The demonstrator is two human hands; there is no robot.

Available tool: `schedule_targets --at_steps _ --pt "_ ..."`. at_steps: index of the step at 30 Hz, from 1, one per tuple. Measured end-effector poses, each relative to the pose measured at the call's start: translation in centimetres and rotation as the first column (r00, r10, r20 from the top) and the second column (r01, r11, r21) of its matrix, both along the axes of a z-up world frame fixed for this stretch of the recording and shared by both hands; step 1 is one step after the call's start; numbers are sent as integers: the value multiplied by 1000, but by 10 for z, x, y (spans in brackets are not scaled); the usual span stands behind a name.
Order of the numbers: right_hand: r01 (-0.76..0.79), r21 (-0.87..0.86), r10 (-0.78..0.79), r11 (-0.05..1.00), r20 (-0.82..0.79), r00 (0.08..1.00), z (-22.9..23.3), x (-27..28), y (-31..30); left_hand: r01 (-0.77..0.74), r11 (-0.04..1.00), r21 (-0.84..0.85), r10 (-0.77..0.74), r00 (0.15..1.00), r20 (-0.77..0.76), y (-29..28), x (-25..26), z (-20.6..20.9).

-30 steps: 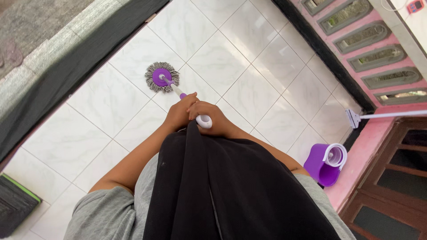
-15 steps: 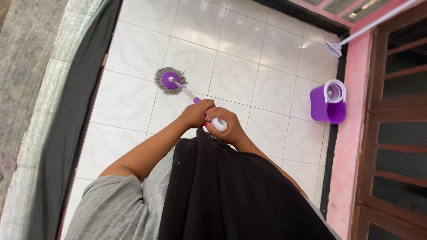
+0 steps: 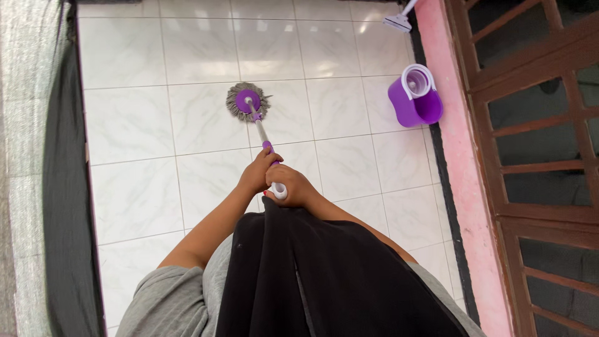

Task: The person cleans a tiled floor by moving a mop in back-and-forth and circular motions while holding the handle with both hands.

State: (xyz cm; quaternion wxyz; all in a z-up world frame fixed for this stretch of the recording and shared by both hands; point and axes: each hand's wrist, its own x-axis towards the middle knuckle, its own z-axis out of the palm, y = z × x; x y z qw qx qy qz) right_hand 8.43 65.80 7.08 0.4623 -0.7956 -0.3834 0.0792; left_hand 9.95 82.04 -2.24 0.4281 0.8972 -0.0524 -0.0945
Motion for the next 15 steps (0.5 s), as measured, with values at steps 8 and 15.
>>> schedule_targets --at_steps 8,15 --pt "173 -77 -180 982 -96 979 69 2 -121 231 932 -280 -225 973 54 -127 23 22" --pt "295 22 -295 955 155 943 15 33 -181 268 963 -38 -268 963 -12 -197 71 2"
